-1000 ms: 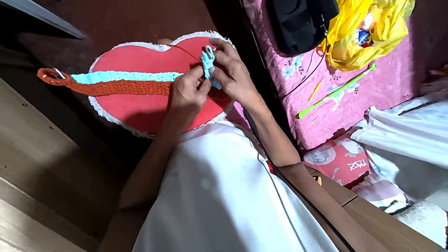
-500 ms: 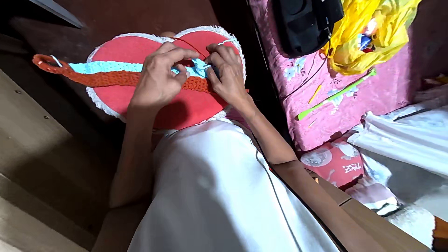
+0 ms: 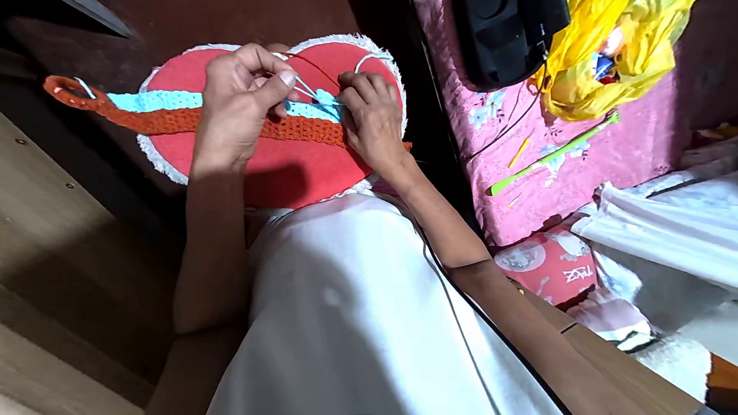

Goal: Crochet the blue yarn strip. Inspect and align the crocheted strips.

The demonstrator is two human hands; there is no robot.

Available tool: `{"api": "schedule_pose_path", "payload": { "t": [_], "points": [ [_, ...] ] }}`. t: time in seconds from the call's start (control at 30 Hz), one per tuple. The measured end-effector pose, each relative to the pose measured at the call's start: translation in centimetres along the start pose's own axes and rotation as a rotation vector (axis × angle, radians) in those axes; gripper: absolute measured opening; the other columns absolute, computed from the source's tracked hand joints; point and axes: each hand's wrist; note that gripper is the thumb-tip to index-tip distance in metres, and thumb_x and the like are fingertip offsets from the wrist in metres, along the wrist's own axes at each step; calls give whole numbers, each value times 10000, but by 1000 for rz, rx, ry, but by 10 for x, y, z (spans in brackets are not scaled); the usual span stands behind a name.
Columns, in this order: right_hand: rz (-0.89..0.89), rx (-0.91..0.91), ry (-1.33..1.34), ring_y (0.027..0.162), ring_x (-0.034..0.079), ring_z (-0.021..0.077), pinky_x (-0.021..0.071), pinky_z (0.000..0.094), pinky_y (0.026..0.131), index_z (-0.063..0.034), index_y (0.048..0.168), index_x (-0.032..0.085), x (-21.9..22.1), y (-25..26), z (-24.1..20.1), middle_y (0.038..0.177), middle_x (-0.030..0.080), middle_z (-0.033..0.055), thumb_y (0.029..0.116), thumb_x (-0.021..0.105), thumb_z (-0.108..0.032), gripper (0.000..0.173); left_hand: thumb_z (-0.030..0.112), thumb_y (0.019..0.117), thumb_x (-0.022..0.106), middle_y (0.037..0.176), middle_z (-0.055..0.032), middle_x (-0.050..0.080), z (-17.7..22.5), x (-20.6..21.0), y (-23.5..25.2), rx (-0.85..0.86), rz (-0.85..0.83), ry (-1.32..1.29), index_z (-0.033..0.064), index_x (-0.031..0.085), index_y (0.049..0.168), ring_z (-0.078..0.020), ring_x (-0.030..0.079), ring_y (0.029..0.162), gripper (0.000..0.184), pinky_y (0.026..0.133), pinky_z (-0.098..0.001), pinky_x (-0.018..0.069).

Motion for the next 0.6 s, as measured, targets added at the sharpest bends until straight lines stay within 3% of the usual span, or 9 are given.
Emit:
{"api": "schedule_pose_path", "payload": {
  "t": [0.2, 0.37, 0.43, 0.53, 0.6],
  "points": [
    [57, -43, -29, 1099, 669, 337, 506, 473, 884, -58, 954, 781, 5, -1, 2, 1166, 742, 118, 913, 623, -27, 166, 75, 1057, 469, 887, 43, 720, -7, 3, 3, -101, 68, -322, 151, 617, 962, -33, 659, 720, 192, 616, -168, 535],
    [53, -111, -45, 1159, 646, 373, 498, 499, 952, -78, 967, 796, -13, 0, 5, 1135, 744, 131, 925, 666, -61, 138, 75, 1044, 514, 804, 87, 673, -11, 1, 2, -157, 125, -192, 144, 599, 1041, -21, 657, 696, 110, 616, -172, 553],
    [70, -134, -26, 1104, 652, 369, 492, 490, 918, -79, 926, 793, -27, 2, 5, 1058, 744, 139, 914, 691, -81, 103, 58, 1040, 517, 810, 94, 671, -15, 3, 1, -151, 153, -161, 131, 590, 1055, -18, 665, 702, 104, 629, -180, 567],
    [17, -42, 138, 964, 641, 299, 491, 425, 831, -48, 882, 780, -49, 4, -4, 945, 723, 126, 936, 711, -150, 135, 40, 1039, 508, 810, 82, 684, -16, 6, 1, -151, 185, -190, 120, 580, 1068, -51, 690, 713, 111, 678, -226, 603],
    [-125, 151, 442, 804, 637, 142, 504, 313, 734, -34, 903, 777, -63, 7, -16, 836, 714, 53, 952, 692, -155, 156, 26, 1026, 514, 840, 75, 688, -15, 8, 0, -137, 175, -168, 101, 581, 1125, -67, 706, 751, 141, 715, -250, 616]
  ]
}}
Point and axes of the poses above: each hand's wrist, its own y-axis towards the middle knuckle, its own x-axis out of the palm, z = x × y
